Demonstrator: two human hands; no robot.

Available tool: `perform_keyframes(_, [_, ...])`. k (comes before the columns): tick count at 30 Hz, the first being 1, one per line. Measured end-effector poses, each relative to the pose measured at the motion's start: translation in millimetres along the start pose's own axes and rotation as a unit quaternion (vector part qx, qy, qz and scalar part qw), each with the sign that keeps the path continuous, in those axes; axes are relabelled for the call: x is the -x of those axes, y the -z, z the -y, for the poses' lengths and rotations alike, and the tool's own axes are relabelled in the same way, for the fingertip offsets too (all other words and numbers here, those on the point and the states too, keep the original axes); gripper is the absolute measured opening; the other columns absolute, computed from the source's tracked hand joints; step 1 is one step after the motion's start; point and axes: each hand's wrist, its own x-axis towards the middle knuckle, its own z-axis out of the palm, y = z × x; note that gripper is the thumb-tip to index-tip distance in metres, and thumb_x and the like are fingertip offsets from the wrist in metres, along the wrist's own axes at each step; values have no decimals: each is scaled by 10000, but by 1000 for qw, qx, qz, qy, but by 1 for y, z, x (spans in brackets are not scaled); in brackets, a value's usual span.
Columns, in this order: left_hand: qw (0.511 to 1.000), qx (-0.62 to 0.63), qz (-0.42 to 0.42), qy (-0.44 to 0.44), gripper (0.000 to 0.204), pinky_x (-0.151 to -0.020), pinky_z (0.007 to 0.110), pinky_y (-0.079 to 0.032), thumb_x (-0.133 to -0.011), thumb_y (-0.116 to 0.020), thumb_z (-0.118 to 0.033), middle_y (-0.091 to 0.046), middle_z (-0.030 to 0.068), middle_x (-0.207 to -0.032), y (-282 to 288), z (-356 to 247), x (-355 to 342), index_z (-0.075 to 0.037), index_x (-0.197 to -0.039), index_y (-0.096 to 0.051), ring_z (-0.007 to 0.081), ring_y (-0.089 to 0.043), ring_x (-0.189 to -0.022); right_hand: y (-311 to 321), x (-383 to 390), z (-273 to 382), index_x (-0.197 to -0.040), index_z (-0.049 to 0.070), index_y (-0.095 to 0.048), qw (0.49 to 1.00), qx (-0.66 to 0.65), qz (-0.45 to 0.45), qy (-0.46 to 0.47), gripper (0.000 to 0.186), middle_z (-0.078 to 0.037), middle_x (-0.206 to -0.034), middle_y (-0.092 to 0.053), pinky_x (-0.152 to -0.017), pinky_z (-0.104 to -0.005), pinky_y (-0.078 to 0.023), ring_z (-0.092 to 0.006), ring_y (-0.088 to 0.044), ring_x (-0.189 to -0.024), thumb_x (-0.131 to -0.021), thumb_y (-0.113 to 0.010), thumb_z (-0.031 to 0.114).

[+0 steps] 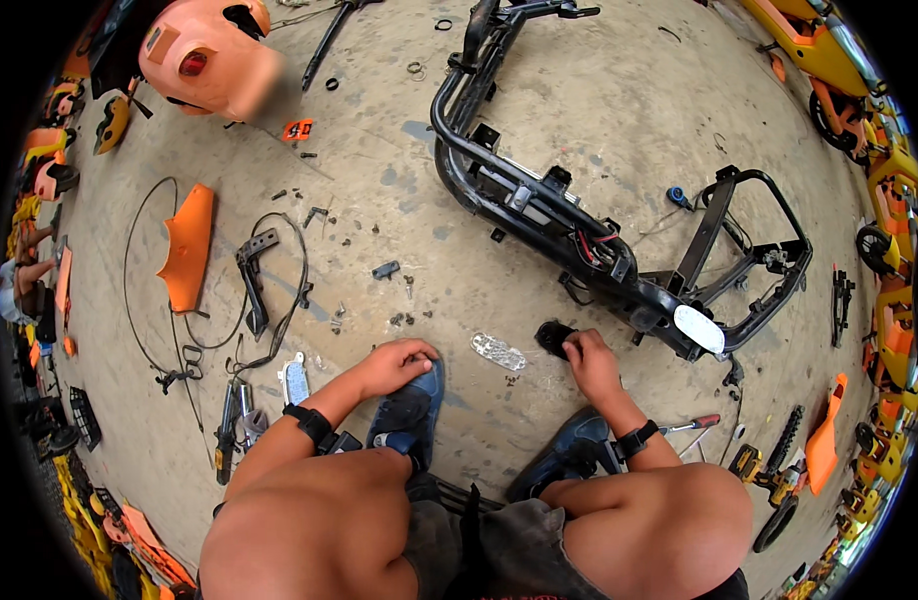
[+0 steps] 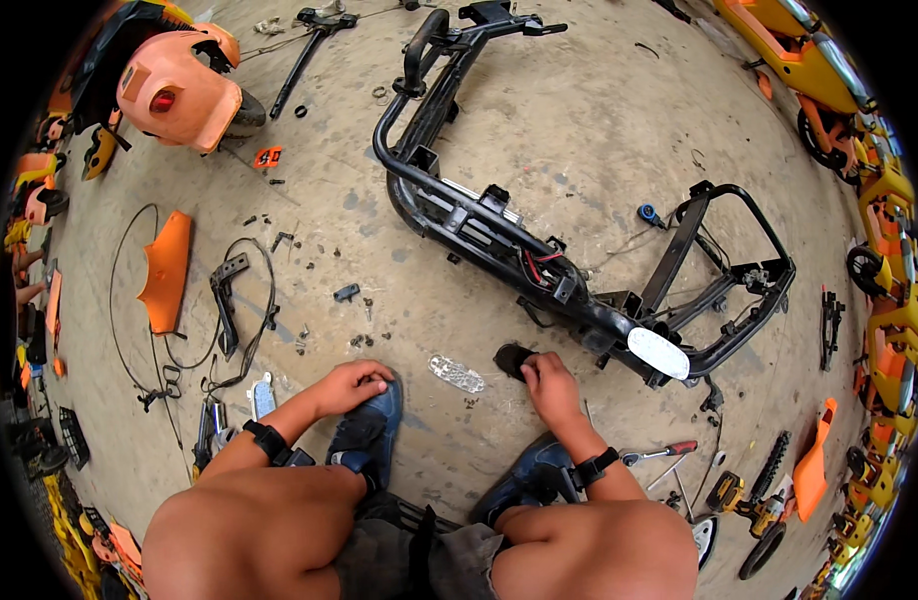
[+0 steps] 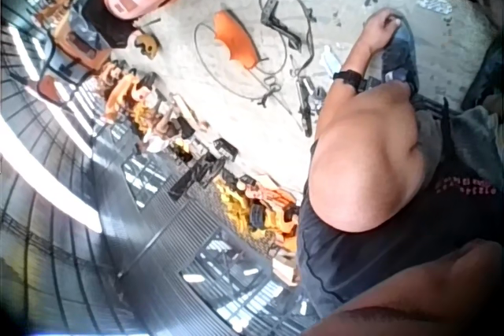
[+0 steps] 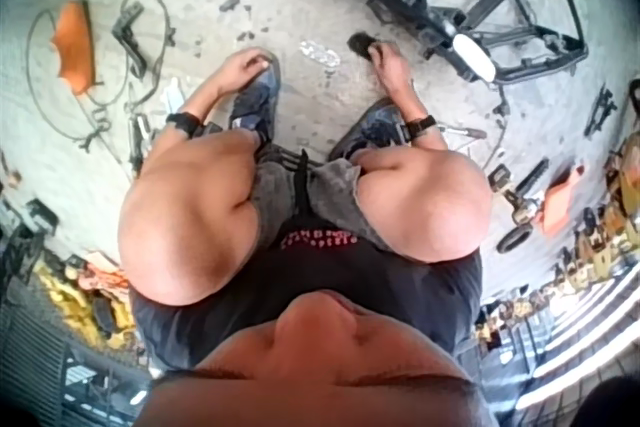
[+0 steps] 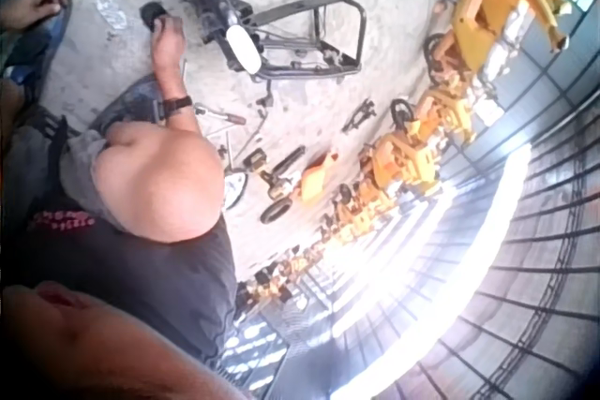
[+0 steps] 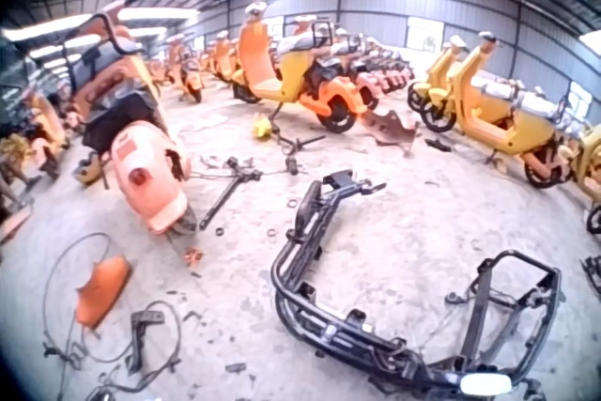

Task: The person disassembles and wipes down internal scooter components using a screwdriver and a cloth while sitting on the floor of a warehouse.

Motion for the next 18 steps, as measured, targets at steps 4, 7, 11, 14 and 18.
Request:
perform_keyframes(4, [1000, 23, 6, 15, 200, -729, 262, -479, -943, -644, -147, -672, 21, -901, -2, 7, -2, -66, -1126, -653, 97, -572, -792, 0, -5, 4, -968, 77, -656, 998, 41, 37, -13, 148, -135, -980, -633, -741, -436, -524, -355, -637, -872, -897, -640, 206])
perform_keyframes(7, [999, 29, 6, 19, 202, -730, 257, -478, -950, -639, -150, -674, 15, -907, -1, 5, 0, -63, -1132, -648, 89, -569, -792, -11, -6, 5, -972, 83, -658, 997, 54, 51, -4, 143, -127, -985, -636, -744, -437, -528, -353, -640, -866, -896, -640, 203])
perform_keyframes(11, [999, 31, 10, 30, 210, -735, 259, -479, -955, -636, -157, -675, 18, -921, 0, 0, 1, -61, -1141, -644, 91, -570, -801, -19, -13, 8, -977, 89, -657, 996, 75, 54, 17, 146, -106, -983, -642, -732, -432, -535, -342, -646, -851, -891, -644, 206])
perform_keyframes(14, [999, 22, 9, 29, 209, -742, 263, -480, -958, -632, -160, -674, 23, -929, 0, -1, 1, -59, -1141, -643, 95, -571, -809, -20, -18, 11, -982, 92, -657, 995, 74, 55, 38, 150, -99, -978, -644, -724, -426, -538, -336, -649, -847, -886, -648, 206])
perform_keyframes(18, [999, 24, 9, 28, 211, -747, 267, -481, -957, -631, -163, -673, 29, -928, 0, 2, 2, -58, -1140, -643, 99, -574, -814, -21, -22, 18, -982, 97, -667, 995, 73, 57, 37, 145, -99, -978, -653, -729, -418, -539, -336, -648, -857, -881, -651, 199])
